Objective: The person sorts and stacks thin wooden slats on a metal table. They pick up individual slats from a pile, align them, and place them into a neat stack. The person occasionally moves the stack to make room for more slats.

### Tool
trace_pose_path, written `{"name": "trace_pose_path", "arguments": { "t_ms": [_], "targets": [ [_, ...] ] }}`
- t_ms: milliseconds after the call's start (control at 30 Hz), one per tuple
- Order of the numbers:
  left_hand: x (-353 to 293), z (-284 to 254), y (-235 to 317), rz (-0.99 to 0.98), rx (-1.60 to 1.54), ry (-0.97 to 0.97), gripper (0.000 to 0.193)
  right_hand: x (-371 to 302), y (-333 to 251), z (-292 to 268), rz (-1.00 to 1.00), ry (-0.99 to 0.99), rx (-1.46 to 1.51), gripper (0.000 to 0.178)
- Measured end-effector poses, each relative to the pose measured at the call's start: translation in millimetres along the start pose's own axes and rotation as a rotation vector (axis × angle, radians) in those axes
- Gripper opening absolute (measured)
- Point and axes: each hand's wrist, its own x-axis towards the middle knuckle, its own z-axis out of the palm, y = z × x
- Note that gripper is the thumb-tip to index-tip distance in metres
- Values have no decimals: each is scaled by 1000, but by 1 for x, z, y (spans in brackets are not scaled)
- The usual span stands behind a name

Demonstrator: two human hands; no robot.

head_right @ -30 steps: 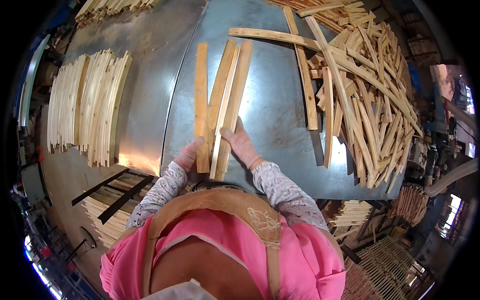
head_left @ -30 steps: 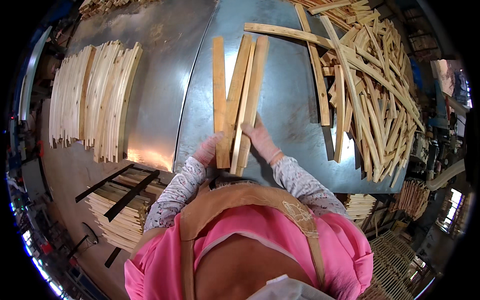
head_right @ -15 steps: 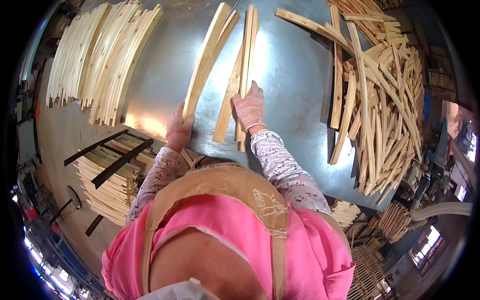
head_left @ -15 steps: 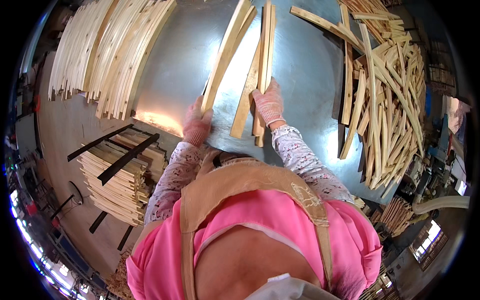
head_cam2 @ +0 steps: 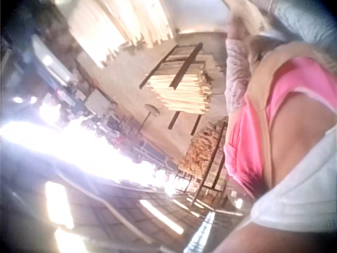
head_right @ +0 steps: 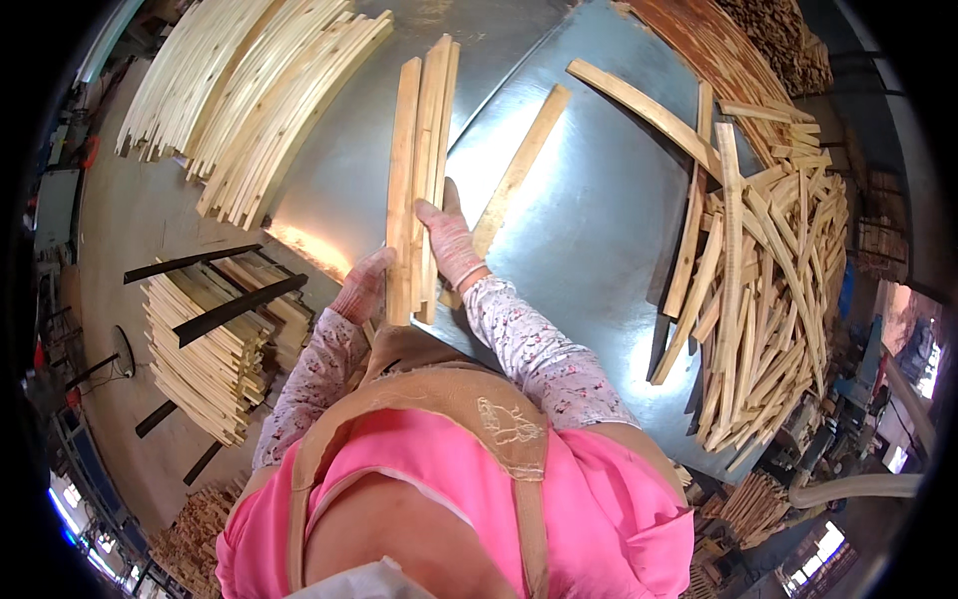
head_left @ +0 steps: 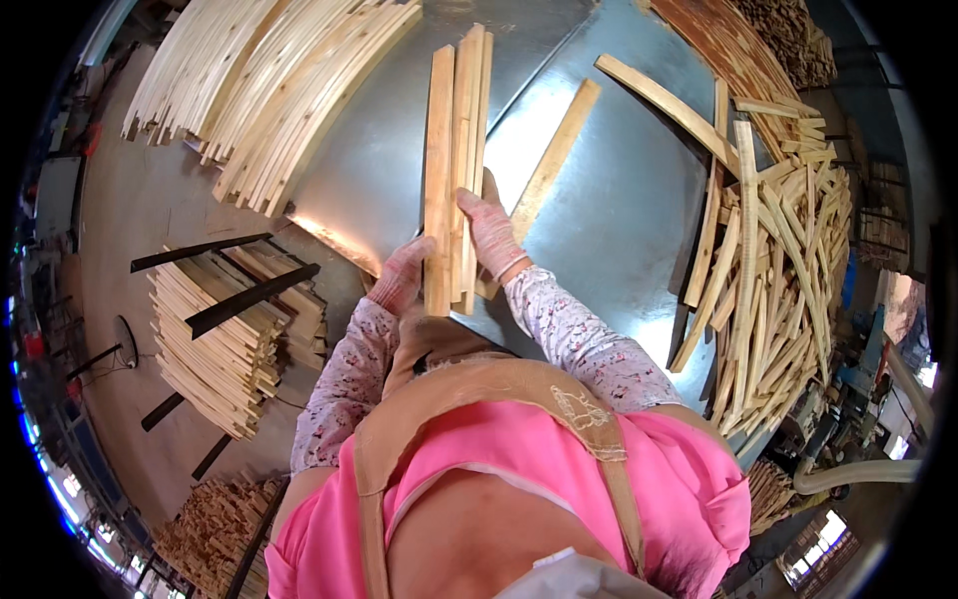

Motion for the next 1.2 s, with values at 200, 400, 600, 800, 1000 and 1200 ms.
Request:
{"name": "trace_pose_path", "arguments": {
  "t_ms": [200, 400, 600, 800, 1000, 1200],
  "targets": [
    [5, -24, 57, 323, 954, 550, 33, 22, 4, 32, 183, 89, -257, 66],
    [3, -148, 187, 704, 2097, 929, 57, 50, 35, 52, 195, 68, 172, 63],
    [17, -77, 177, 70, 1390, 335, 76, 62, 56, 100, 130, 122, 106, 67],
    [41, -97, 170, 13, 1093, 234, 77, 74, 58, 131, 8, 201, -477, 73],
    [34, -117, 168, 126, 931, 262, 76, 96, 87, 144, -107, 172, -539, 66],
    [41, -103, 166, 135, 498, 6, 67, 98, 84, 121, 59, 89, 42, 45]
  ]
}}
